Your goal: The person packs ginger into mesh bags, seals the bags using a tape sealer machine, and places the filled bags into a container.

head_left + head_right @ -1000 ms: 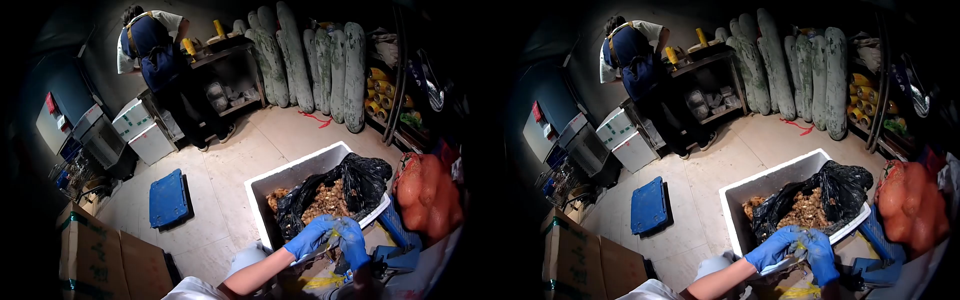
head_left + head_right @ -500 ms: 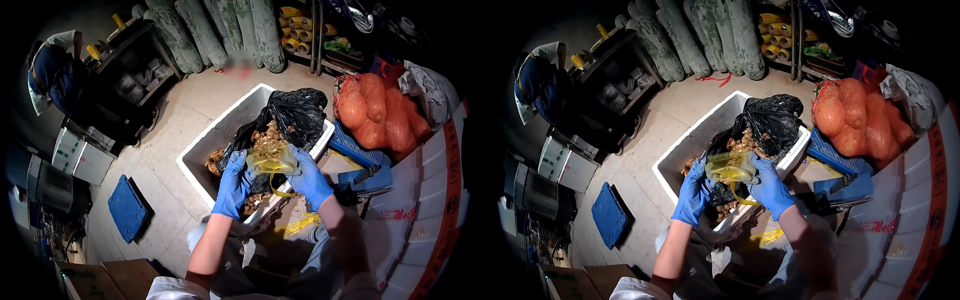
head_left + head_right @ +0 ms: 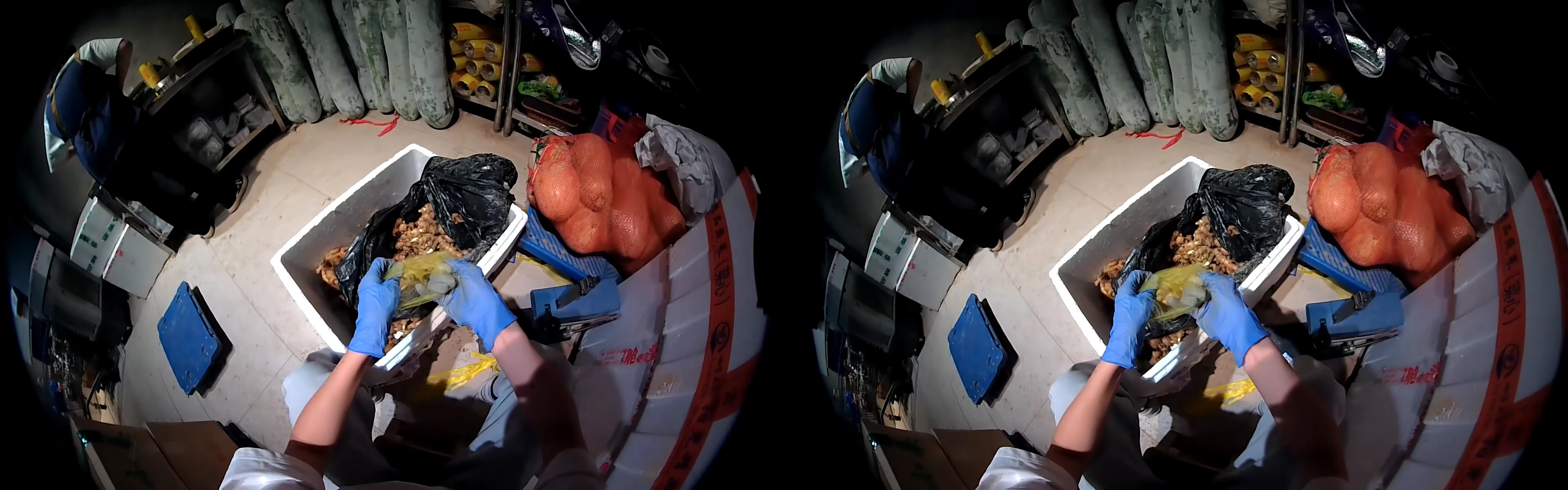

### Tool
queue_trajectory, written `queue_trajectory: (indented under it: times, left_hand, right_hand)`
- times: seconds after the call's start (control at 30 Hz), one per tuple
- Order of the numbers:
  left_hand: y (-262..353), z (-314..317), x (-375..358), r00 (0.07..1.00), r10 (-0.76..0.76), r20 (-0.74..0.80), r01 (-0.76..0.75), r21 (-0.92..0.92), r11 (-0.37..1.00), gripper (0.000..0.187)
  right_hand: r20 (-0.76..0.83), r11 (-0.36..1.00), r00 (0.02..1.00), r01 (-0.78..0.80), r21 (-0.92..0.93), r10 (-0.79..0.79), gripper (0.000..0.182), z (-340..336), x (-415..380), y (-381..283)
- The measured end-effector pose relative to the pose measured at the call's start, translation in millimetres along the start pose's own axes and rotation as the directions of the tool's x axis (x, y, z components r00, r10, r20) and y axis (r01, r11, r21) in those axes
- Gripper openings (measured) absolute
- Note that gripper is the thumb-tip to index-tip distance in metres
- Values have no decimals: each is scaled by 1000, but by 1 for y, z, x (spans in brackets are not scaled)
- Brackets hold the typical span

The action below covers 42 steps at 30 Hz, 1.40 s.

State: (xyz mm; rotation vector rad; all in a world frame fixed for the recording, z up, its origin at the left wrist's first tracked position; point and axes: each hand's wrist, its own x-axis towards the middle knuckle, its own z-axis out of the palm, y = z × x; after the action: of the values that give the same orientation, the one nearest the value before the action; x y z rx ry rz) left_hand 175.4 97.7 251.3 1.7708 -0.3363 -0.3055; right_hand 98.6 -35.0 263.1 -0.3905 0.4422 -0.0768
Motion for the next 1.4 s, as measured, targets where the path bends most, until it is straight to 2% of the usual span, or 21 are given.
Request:
queue_trajectory:
  times: [0.07,0.17,0.23,0.27,0.3,0.33,0.37,0.4,0.5,0.57,0.7,0.73,0.8,0.83,0.87,0.97,1.03,1.07,1.23,1.37,1.4]
  left_hand:
    - [-7,-5,5,999,6,39,3,-232,973,27]
    - [16,-20,5,893,-292,343,450,-722,526,18]
    - [5,-28,10,843,-190,503,535,-752,386,18]
    - [3,-28,7,806,-36,590,560,-742,368,15]
    - [2,-28,6,742,121,659,587,-727,356,13]
    - [42,-13,-10,861,-275,428,504,-647,572,5]
    - [44,-9,-10,861,-276,428,505,-645,574,5]
    - [45,-10,-10,890,-258,376,436,-539,720,4]
    - [20,-10,1,970,-173,170,211,-240,947,14]
    - [-8,-5,7,999,-19,35,20,-14,1000,6]
    - [-27,-4,12,989,72,126,-38,-257,966,15]
    - [-11,-9,10,976,-72,206,158,-438,885,15]
    - [-10,-18,13,948,8,317,216,-663,717,13]
    - [-2,-19,11,932,4,363,275,-714,644,13]
    - [3,-17,8,924,-4,382,302,-723,621,12]
    - [15,-1,0,936,-62,347,256,-551,794,14]
    - [1,7,1,973,47,226,-17,-132,991,23]
    - [-8,10,5,987,-14,162,14,1,1000,24]
    - [-2,5,3,987,-155,-38,159,283,946,22]
    - [-24,11,7,1000,11,28,-12,44,999,23]
    - [-26,12,12,994,-52,93,79,-324,943,20]
  right_hand:
    - [-9,999,999,-41,35,42,9,19,-17,-3]
    - [143,960,990,36,-276,5,10,28,-22,-4]
    - [108,-23,938,106,-994,-329,28,14,-8,-2]
    - [150,-143,874,94,-985,-463,13,-2,2,7]
    - [145,-136,872,91,-987,-467,13,-22,21,12]
    - [238,-61,819,243,-968,-521,14,-46,42,16]
    - [320,2,752,393,-919,-576,17,-58,51,16]
    - [37,611,945,240,-754,-326,23,-42,34,6]
    - [-56,962,997,35,-271,-53,21,-23,23,-2]
    - [-56,992,998,15,-125,-22,19,0,0,2]
    - [654,927,709,-375,34,263,15,-17,11,0]
    - [402,938,900,-19,-346,167,15,8,-2,4]
    - [279,340,937,338,-878,-211,14,12,-1,12]
    - [232,95,933,267,-959,-275,15,-12,15,15]
    - [158,325,965,221,-919,-211,17,-8,12,16]
    - [194,421,918,337,-842,-346,13,-78,57,15]
    - [214,959,975,12,-283,51,15,-86,47,-10]
    - [-24,904,995,75,-420,-94,14,-39,30,-5]
    - [-111,996,994,10,-92,-20,22,-31,25,5]
    - [100,986,994,-19,-163,36,30,-4,-2,14]
    - [247,910,967,160,-381,-67,28,13,-13,10]
